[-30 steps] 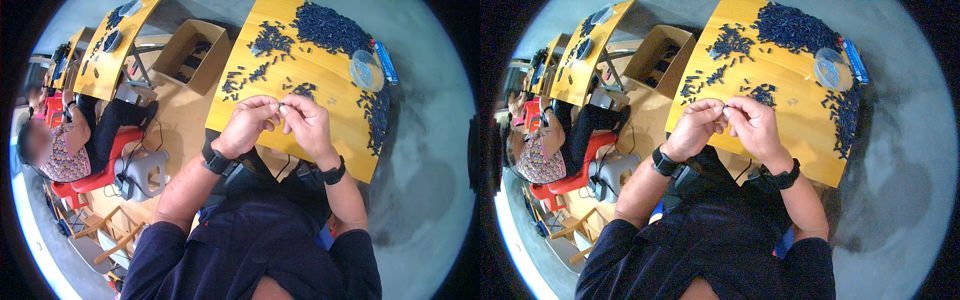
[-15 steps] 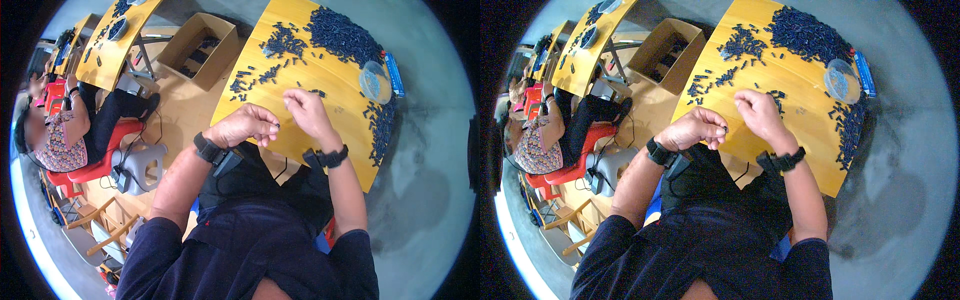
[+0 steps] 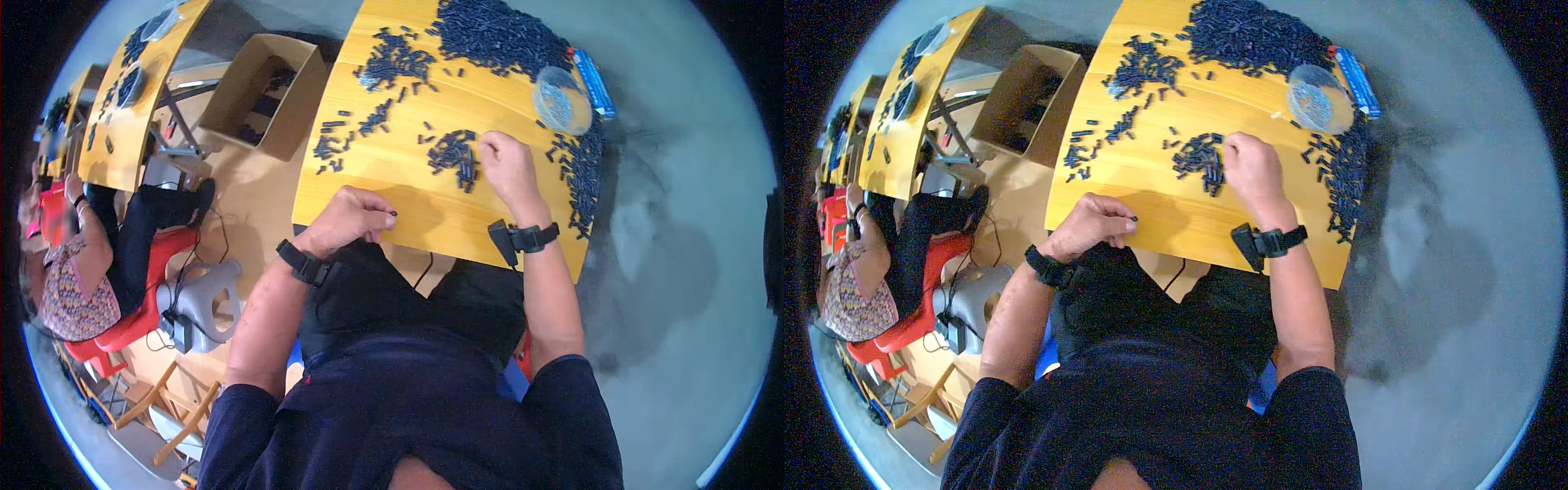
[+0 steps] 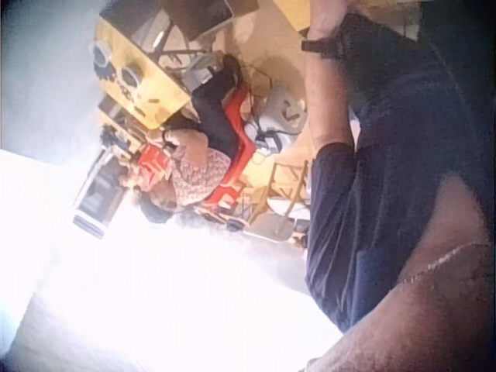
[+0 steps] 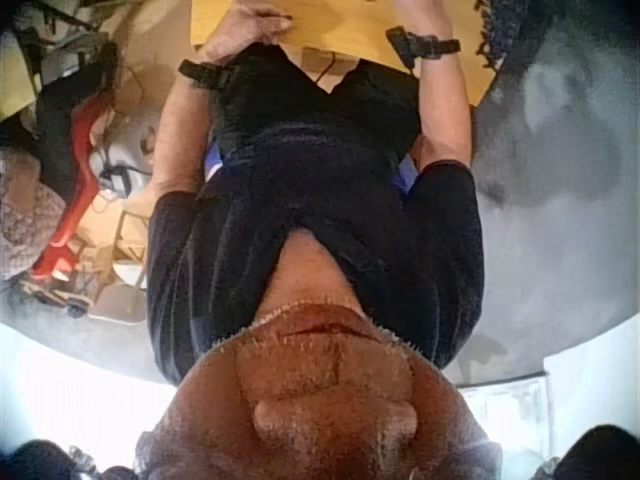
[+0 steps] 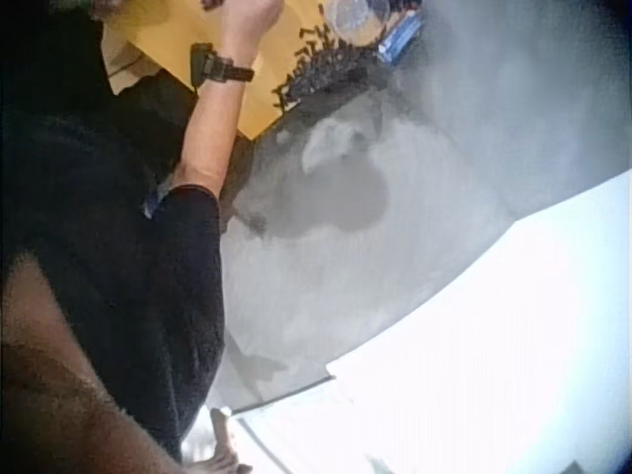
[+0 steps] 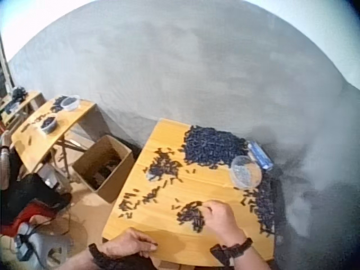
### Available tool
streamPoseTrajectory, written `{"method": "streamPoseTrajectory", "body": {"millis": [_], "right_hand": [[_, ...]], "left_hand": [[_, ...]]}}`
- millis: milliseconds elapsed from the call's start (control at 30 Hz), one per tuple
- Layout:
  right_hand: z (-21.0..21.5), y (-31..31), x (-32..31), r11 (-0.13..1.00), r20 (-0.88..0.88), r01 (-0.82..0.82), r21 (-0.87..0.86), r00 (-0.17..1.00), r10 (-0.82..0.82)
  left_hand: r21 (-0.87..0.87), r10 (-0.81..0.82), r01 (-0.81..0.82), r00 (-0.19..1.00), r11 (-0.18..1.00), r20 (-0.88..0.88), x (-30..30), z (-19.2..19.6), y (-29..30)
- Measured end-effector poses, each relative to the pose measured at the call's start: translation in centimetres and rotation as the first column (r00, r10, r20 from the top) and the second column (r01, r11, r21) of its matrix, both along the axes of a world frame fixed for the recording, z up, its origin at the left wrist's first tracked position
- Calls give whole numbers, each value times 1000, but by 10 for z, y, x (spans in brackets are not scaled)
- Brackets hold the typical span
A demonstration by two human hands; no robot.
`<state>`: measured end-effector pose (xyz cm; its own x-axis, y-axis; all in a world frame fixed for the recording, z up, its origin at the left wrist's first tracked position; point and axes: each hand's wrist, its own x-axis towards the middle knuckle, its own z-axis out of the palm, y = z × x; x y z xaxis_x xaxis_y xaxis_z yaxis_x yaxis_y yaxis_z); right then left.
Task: Assembling small blue and yellow plastic components by hand at a workstation.
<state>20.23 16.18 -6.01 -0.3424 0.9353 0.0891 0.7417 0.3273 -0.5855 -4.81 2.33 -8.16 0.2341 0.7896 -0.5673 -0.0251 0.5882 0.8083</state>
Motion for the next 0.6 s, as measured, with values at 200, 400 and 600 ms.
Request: {"method": "streamPoseTrajectory", "body": {"millis": [200,400,600], "right_hand": [[-3,3,76,979,-14,199,38,980,-199],[-13,10,75,994,-39,101,-45,994,-102],[-8,22,63,998,92,-53,27,994,50]], "left_hand": [[20,9,-8,998,1000,-62,15,-2,10],[12,-2,3,994,1000,-112,23,0,10],[14,21,-20,996,1000,-85,28,7,8]]}}
